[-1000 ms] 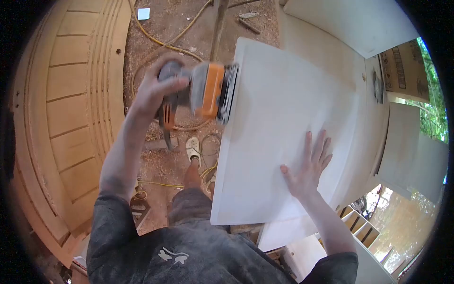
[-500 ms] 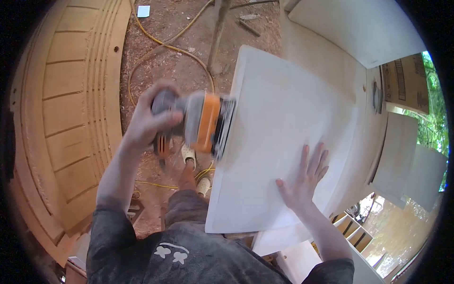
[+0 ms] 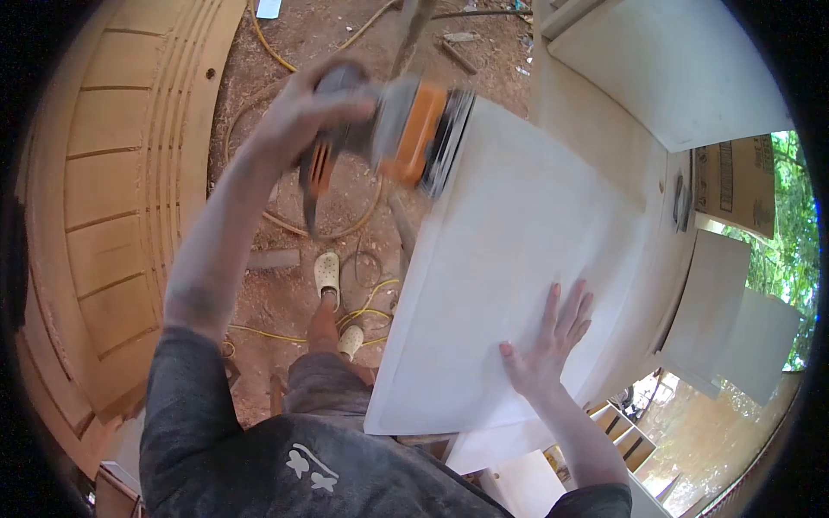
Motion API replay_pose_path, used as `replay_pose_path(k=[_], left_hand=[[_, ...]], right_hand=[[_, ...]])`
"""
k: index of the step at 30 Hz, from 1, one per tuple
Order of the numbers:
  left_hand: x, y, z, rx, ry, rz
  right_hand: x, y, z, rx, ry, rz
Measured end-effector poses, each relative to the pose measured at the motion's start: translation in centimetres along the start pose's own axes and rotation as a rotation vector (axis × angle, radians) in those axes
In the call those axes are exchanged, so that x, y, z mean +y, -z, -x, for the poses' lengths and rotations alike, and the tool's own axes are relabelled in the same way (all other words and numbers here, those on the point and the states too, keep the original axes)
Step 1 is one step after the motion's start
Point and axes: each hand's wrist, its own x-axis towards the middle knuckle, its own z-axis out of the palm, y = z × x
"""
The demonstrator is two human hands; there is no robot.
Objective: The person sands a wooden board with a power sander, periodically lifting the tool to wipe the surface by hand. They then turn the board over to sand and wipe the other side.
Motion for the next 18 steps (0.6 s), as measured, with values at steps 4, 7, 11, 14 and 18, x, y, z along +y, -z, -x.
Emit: replay_pose_path(k=[4,7,11,14,18], left_hand=[[-0.6,-1.1,9.3,-0.032,0.047,0.035],[0.4,-1.5,11.9,-0.027,0.156,0.093],[0.6,-1.0,6.6,0.02,0.105,0.048],[0.0,-0.1,0.2,0.021,-0.021,0.05],[0.2,0.1,-3.7,-0.006,-0.036,0.09]], right_hand=[[0.0,0.1,-0.1,0.01,0.018,-0.003],[-0.1,0.3,-0.1,-0.009,-0.002,0.0],[0.0,0.2,-0.1,0.002,0.026,0.0],[0.0,0.2,-0.1,0.016,0.022,-0.006],[-0.2,0.0,0.0,0.021,0.004,-0.006]])
